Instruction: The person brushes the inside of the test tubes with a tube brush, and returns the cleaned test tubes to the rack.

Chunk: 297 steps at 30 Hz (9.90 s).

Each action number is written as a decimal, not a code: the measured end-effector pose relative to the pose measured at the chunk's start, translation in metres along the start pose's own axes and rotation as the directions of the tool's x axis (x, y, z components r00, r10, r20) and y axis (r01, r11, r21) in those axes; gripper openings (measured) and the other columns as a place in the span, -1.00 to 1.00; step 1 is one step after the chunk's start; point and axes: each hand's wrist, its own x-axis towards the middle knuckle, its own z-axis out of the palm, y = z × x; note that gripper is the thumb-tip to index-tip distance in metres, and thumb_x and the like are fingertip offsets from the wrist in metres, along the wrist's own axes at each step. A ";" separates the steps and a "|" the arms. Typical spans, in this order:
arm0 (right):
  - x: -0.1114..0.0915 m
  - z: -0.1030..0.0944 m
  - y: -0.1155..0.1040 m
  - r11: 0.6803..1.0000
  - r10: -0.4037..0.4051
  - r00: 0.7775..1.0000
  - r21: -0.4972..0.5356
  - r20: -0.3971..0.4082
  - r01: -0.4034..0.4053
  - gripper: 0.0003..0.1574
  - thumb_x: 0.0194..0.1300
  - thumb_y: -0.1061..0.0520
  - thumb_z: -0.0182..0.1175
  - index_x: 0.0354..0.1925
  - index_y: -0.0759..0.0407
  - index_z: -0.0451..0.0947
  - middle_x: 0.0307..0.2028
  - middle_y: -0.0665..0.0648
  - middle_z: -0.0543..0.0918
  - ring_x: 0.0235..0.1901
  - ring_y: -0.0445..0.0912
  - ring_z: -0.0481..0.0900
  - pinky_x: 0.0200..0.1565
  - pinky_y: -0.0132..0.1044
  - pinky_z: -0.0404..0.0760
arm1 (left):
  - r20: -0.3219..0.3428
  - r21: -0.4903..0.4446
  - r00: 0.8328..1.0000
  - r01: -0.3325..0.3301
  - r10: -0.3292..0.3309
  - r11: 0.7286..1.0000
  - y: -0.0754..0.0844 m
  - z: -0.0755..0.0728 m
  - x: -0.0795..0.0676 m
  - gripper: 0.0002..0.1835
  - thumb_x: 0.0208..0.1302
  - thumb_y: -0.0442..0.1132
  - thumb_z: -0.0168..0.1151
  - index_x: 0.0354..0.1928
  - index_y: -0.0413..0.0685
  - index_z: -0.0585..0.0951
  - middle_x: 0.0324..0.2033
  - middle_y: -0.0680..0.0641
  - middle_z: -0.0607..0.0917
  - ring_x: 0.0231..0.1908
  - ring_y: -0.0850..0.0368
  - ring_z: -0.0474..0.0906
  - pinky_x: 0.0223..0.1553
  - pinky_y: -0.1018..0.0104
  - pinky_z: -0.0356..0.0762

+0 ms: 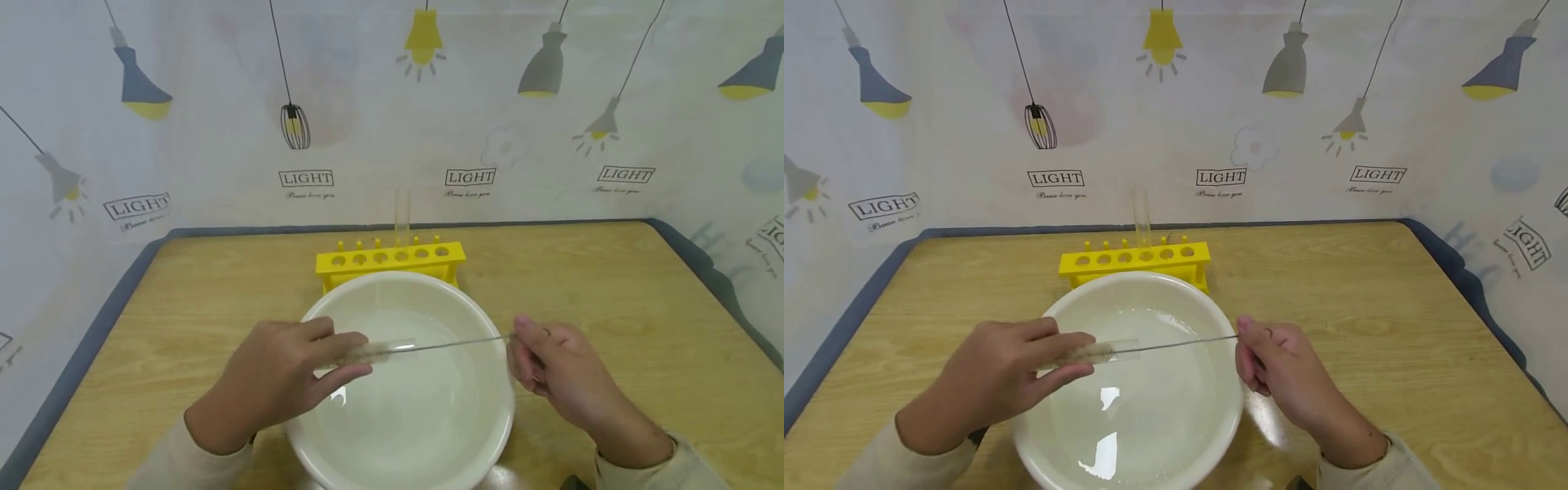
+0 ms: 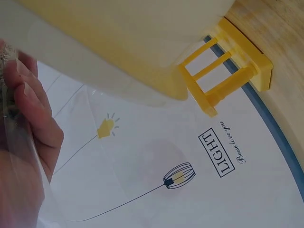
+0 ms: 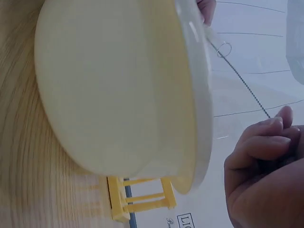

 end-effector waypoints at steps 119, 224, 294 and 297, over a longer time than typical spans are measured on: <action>0.004 -0.023 -0.008 0.888 0.231 0.939 -0.339 -0.257 -0.311 -0.32 0.61 -0.09 -0.10 -0.58 0.31 0.37 -0.76 -0.03 0.27 -0.75 -0.01 0.17 -0.70 -0.19 0.23 | 0.211 0.066 0.961 0.166 -0.177 0.984 -0.009 0.002 -0.008 -0.72 0.23 0.10 0.35 -0.27 0.07 0.65 -0.50 0.18 0.68 -0.55 0.34 0.56 -0.60 0.39 0.44; -0.004 0.011 -0.013 0.900 0.139 0.990 -0.413 -0.034 -0.140 -0.42 0.63 0.12 -0.16 -0.61 0.15 0.33 -0.75 0.08 0.33 -0.75 -0.15 0.29 -0.71 -0.30 0.32 | 0.082 -0.032 0.996 0.021 -0.018 0.999 0.008 0.001 0.000 -0.80 0.20 -0.02 0.42 -0.32 0.08 0.64 -0.51 0.20 0.56 -0.61 0.38 0.38 -0.60 0.55 0.32; -0.011 0.009 -0.012 0.932 0.000 0.991 -0.360 0.132 0.048 -0.44 0.51 0.38 -0.08 -0.65 0.09 0.40 -0.79 0.07 0.24 -0.77 -0.30 0.12 -0.75 -0.46 0.16 | 0.060 -0.040 0.998 0.021 -0.019 0.999 0.010 0.004 0.003 -0.64 0.36 0.20 0.20 -0.35 0.10 0.69 -0.54 0.23 0.63 -0.65 0.42 0.39 -0.65 0.57 0.27; -0.010 0.005 -0.014 0.965 0.130 0.979 -0.247 0.154 -0.090 -0.41 0.59 0.30 -0.17 -0.66 0.22 0.35 -0.79 0.18 0.22 -0.82 -0.10 0.14 -0.77 -0.35 0.20 | 0.002 -0.042 1.000 -0.004 0.005 0.999 0.010 0.005 0.003 -0.66 0.32 0.18 0.26 -0.35 0.09 0.70 -0.54 0.22 0.63 -0.65 0.41 0.41 -0.65 0.56 0.31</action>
